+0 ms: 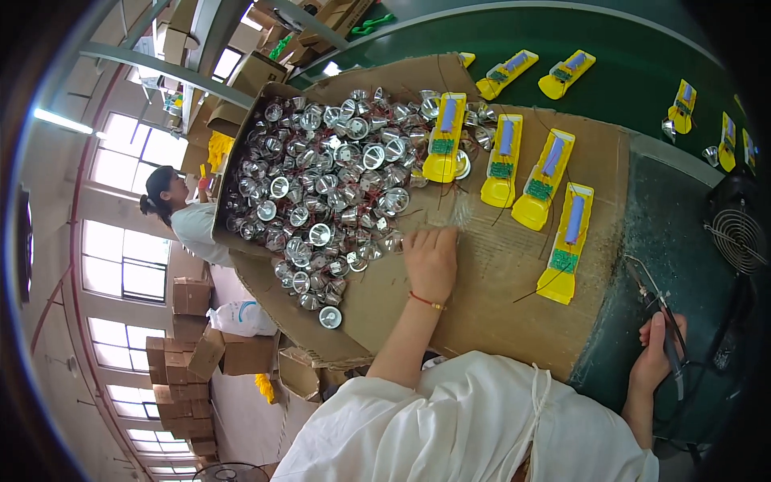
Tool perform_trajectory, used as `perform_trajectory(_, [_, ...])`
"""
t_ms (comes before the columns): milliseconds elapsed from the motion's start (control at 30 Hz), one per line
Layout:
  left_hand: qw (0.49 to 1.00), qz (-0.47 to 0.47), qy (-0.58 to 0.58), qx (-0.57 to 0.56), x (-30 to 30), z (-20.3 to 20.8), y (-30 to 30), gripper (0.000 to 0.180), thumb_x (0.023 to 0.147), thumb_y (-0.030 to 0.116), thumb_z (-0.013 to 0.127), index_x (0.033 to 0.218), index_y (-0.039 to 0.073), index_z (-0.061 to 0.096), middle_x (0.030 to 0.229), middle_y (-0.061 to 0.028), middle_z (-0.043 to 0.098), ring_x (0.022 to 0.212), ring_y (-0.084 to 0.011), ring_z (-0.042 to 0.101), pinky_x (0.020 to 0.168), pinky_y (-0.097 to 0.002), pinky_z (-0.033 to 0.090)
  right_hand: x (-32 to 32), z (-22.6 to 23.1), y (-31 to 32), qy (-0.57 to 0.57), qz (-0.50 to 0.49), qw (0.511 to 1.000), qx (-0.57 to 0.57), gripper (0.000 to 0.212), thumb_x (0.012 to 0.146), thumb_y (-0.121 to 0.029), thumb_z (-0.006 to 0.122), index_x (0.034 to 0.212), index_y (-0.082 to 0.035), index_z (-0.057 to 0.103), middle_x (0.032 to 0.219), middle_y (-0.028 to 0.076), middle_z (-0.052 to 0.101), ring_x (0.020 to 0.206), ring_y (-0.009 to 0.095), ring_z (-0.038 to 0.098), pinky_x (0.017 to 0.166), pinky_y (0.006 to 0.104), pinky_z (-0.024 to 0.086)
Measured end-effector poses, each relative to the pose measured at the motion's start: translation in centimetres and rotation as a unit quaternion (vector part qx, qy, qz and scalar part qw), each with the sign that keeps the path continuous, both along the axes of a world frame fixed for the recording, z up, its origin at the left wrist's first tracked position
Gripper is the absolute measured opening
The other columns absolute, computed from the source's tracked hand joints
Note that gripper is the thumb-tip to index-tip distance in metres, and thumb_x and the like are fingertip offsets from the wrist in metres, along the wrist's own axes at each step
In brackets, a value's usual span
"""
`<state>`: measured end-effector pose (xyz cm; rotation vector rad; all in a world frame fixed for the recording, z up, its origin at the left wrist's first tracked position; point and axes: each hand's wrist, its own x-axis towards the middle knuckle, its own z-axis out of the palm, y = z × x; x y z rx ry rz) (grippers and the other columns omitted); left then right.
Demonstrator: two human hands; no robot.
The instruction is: Soldering wires to circuit boards and assembling components for yellow flashlights on a production line.
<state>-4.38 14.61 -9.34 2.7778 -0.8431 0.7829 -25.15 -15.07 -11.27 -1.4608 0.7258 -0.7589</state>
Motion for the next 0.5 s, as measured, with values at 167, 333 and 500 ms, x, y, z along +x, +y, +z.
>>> perform_trajectory(167, [0.952,-0.071,0.212,-0.209,-4.0,2.1,-2.6,0.024,0.073,0.007,0.064,0.097,0.007,0.059,0.069,-0.007,0.06,0.064,-0.0229,0.056,0.068,-0.0344,0.043,-1.1,0.8,1.1,0.001,-0.004,1.0,-0.004,0.013,0.085,-0.016,0.056,0.084,-0.003,0.052,0.059,0.0,0.048,0.051,0.005,0.041,0.048,0.0187,0.031])
perform_trajectory(333, [0.894,-0.07,0.354,-0.265,-5.0,3.6,-5.1,0.008,0.074,0.008,0.064,0.081,0.003,0.065,0.074,-0.0121,0.062,0.063,-0.0269,0.059,0.057,-0.0325,0.047,0.3,3.4,3.2,0.017,0.077,0.997,0.005,0.013,0.08,-0.01,0.06,0.085,-0.001,0.053,0.063,0.005,0.055,0.055,0.009,0.052,0.05,0.0203,0.042])
perform_trajectory(500, [0.766,-0.028,0.532,-0.36,-4.4,3.8,-7.5,0.014,0.082,0.009,0.062,0.086,-0.004,0.062,0.073,-0.002,0.061,0.064,-0.0052,0.054,0.056,-0.0188,0.043,1.3,4.8,4.3,0.022,0.127,0.986,-0.11,0.017,0.074,-0.01,0.067,0.081,0.0,0.055,0.066,0.005,0.061,0.059,0.008,0.057,0.054,0.0221,0.045])
